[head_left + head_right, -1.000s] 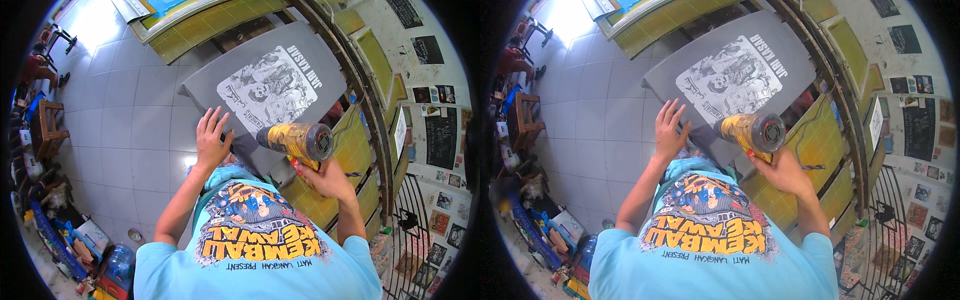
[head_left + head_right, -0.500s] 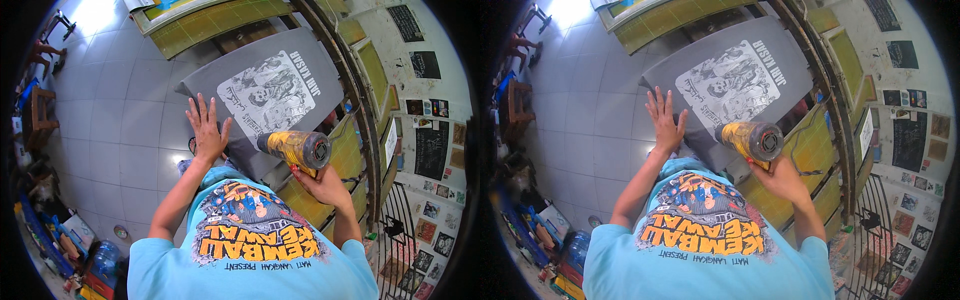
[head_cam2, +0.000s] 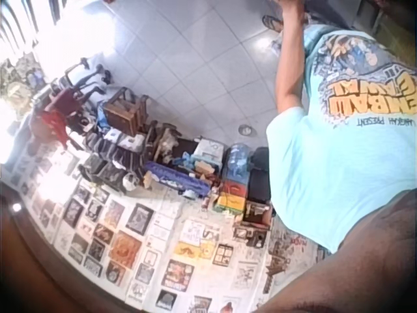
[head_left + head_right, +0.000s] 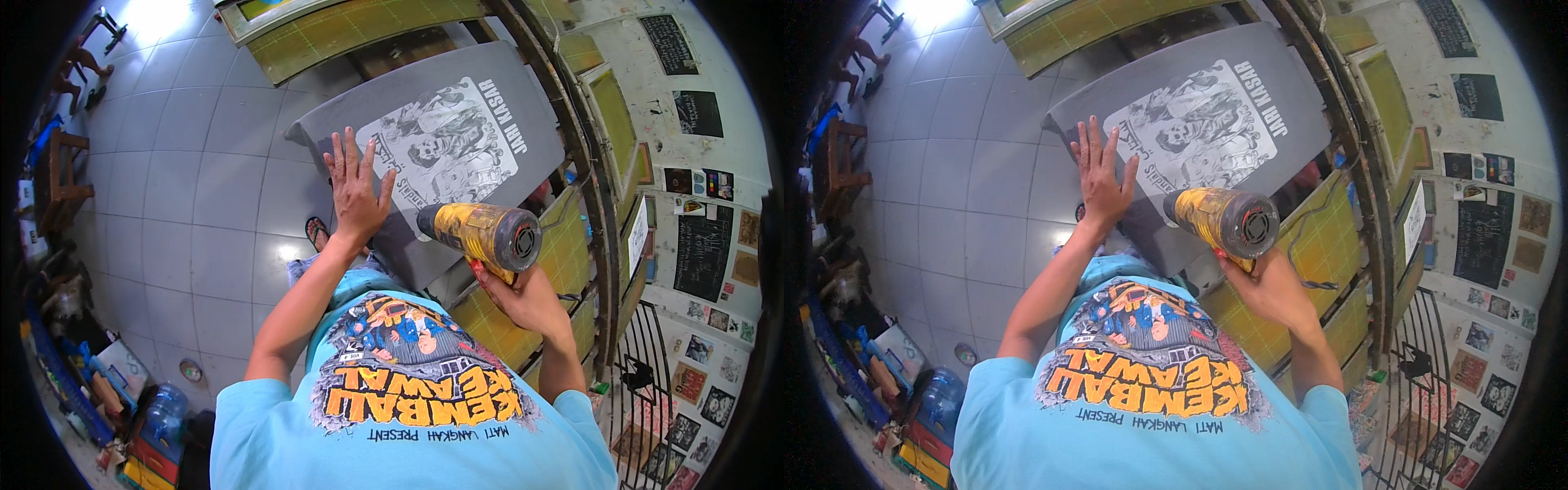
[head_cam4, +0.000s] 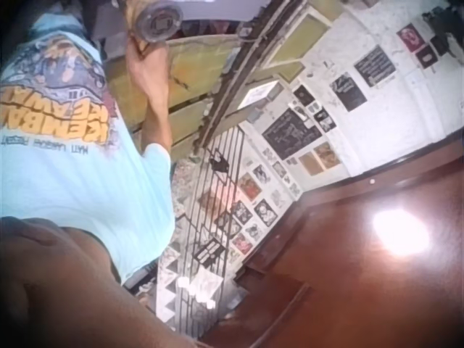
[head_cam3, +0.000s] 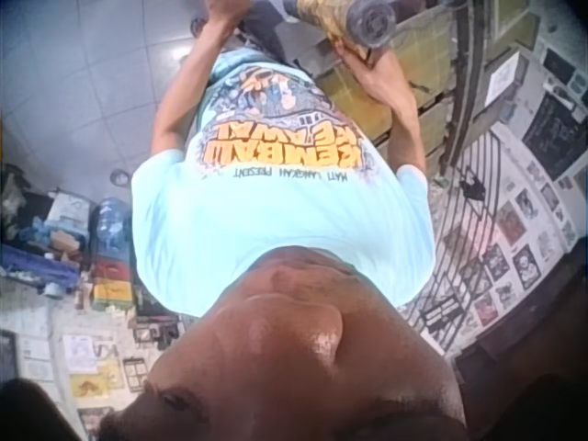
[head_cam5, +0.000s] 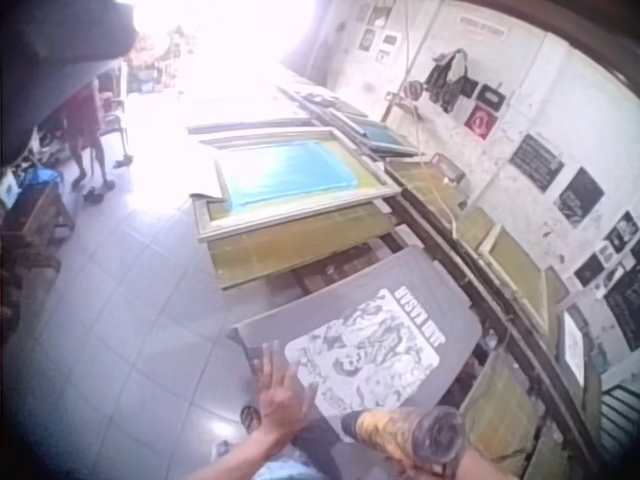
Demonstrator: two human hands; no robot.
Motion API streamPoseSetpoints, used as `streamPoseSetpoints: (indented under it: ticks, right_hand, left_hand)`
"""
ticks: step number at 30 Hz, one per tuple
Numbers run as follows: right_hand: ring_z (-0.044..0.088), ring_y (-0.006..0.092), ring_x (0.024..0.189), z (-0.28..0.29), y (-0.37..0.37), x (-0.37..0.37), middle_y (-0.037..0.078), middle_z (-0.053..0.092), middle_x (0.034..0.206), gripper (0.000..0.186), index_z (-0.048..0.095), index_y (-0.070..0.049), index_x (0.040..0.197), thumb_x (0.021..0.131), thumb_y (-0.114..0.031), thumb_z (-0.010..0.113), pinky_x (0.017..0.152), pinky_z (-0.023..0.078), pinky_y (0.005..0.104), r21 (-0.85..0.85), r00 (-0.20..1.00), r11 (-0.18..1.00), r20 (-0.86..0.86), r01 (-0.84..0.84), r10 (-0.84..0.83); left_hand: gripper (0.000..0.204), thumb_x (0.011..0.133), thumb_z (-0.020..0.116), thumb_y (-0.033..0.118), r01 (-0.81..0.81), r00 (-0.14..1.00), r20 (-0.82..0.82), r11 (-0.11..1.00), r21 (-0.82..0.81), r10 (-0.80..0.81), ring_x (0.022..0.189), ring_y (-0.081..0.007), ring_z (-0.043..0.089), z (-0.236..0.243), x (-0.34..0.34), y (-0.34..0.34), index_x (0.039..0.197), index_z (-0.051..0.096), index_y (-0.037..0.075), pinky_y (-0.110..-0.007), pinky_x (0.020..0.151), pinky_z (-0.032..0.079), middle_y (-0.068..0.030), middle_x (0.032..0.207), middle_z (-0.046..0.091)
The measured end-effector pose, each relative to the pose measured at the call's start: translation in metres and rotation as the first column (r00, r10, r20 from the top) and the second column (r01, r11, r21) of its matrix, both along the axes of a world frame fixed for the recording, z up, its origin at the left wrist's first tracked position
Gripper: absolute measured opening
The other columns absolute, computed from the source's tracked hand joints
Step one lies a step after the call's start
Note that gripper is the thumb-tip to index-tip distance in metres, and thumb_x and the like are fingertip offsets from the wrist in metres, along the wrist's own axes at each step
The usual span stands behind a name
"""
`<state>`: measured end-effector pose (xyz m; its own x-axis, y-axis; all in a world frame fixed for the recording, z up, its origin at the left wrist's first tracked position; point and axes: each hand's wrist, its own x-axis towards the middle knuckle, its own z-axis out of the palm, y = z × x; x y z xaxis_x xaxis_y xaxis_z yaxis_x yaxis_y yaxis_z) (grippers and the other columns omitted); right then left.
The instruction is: The person prepares a grey t-shirt on a screen printing table, aligns it, and uses a squeegee to apply white ink through a screen frame. The person then lifts the screen to reveal the printed design and uses a heat gun to dry the ink on the shirt.
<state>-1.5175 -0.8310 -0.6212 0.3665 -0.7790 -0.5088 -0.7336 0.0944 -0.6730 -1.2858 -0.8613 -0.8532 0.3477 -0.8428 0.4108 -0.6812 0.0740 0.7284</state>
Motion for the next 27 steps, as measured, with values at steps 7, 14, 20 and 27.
streamPoseSetpoints:
  ticks: [7,14,20,27]
  right_hand:
    - [0.064,0.0234,0.107,0.004,0.004,-0.008,0.017,0.068,0.116,0.034,0.06,0.003,0.124,0.092,-0.007,0.066,0.093,0.049,0.0362,0.037,0.999,0.999,-0.031,0.032,-0.03]
    - [0.064,0.0227,0.109,-0.002,0.01,-0.011,0.016,0.067,0.118,0.036,0.059,0.005,0.125,0.092,-0.005,0.066,0.094,0.049,0.0356,0.032,0.995,0.996,0.036,0.088,-0.089]
    - [0.064,0.0216,0.107,0.004,0.011,-0.015,0.015,0.067,0.117,0.035,0.059,0.005,0.125,0.093,-0.007,0.066,0.093,0.049,0.0354,0.041,0.994,0.994,-0.042,0.102,-0.101]
    - [0.063,0.0213,0.111,0.006,0.01,-0.017,0.015,0.067,0.116,0.036,0.057,0.005,0.126,0.094,-0.008,0.067,0.097,0.048,0.0354,0.066,0.995,0.993,-0.038,0.097,-0.095]
  left_hand:
    - [0.062,0.095,0.062,0.026,0.017,1.0,0.003,1.0,0.011,-0.018,0.153,-0.0425,0.007,-0.004,-0.004,-0.001,0.149,0.041,0.002,-0.056,0.122,0.003,-0.0222,0.164,0.019]
    - [0.062,0.096,0.06,0.028,0.033,0.999,0.007,0.999,0.039,-0.034,0.153,-0.0427,0.005,-0.006,-0.003,-0.001,0.149,0.041,0.003,-0.056,0.122,0.002,-0.0209,0.165,0.018]
    - [0.061,0.097,0.058,0.032,0.046,0.999,0.012,0.997,0.061,-0.047,0.153,-0.0423,0.003,-0.006,-0.001,0.0,0.149,0.042,0.004,-0.057,0.121,0.002,-0.0206,0.165,0.018]
    - [0.06,0.099,0.056,0.035,0.061,0.998,0.026,0.994,0.09,-0.064,0.153,-0.0422,0.003,-0.004,0.0,0.0,0.149,0.043,0.004,-0.058,0.121,0.001,-0.02,0.165,0.018]
